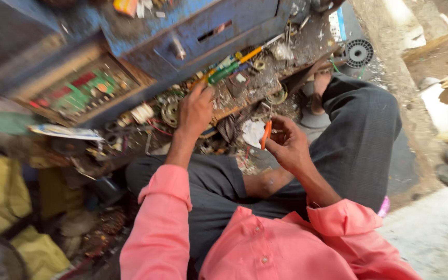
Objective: The person manipulates thin wires and components of a small motor using a small screwdriver and pliers, and then works with a small metal component by hand.
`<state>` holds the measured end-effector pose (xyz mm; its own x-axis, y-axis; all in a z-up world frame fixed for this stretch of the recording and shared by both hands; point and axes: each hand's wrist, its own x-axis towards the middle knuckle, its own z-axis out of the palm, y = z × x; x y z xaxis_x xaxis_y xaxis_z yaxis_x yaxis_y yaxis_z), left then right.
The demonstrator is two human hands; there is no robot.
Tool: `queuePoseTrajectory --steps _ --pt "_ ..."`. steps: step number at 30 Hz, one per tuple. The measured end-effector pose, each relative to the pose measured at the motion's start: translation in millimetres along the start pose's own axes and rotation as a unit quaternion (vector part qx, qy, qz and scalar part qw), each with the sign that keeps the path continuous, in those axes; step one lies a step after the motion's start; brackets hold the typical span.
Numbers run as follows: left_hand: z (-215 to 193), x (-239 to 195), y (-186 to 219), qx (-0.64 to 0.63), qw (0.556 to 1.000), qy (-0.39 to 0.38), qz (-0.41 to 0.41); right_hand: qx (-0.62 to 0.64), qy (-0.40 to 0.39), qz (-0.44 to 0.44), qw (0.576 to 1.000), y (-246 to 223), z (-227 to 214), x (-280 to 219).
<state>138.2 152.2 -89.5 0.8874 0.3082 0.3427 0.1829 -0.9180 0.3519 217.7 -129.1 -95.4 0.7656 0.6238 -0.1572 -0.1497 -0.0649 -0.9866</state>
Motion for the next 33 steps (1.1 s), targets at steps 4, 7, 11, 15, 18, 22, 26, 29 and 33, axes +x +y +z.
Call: queuePoseTrajectory --steps 4,7,11,15,18,22,26,29,33 --pt "44.4 22.9 20.3 0.009 0.999 -0.034 0.038 -0.095 -0.04 -0.145 0.984 -12.3 -2.8 -4.1" --pt "70.0 43.5 26.9 0.085 0.993 -0.084 0.024 -0.158 -0.078 -0.105 0.979 -13.0 3.3 -0.6" --pt "96.1 49.1 41.5 0.175 0.984 -0.031 0.0 -0.233 -0.067 -0.024 0.97 -5.0 5.8 0.4" --pt "106.3 43.5 34.6 0.136 0.99 -0.046 -0.006 -0.113 -0.076 -0.054 0.989 9.3 5.3 3.9" --pt "105.7 45.6 26.3 0.122 0.992 -0.037 -0.009 -0.112 -0.055 -0.037 0.991 17.9 5.4 10.0" --pt "101.3 45.0 25.3 0.142 0.989 -0.047 -0.006 -0.067 -0.025 0.01 0.997 25.9 4.5 12.6" --pt "95.7 46.9 24.2 0.152 0.982 -0.107 -0.025 -0.053 0.0 0.021 0.998 26.8 4.2 20.9" --pt "93.2 37.6 26.6 0.147 0.984 -0.096 -0.024 -0.014 0.028 -0.008 0.999 29.2 2.9 22.9" --pt "85.0 39.0 21.9 0.083 0.986 -0.132 -0.057 -0.045 0.054 0.055 0.996 32.8 1.8 31.3"
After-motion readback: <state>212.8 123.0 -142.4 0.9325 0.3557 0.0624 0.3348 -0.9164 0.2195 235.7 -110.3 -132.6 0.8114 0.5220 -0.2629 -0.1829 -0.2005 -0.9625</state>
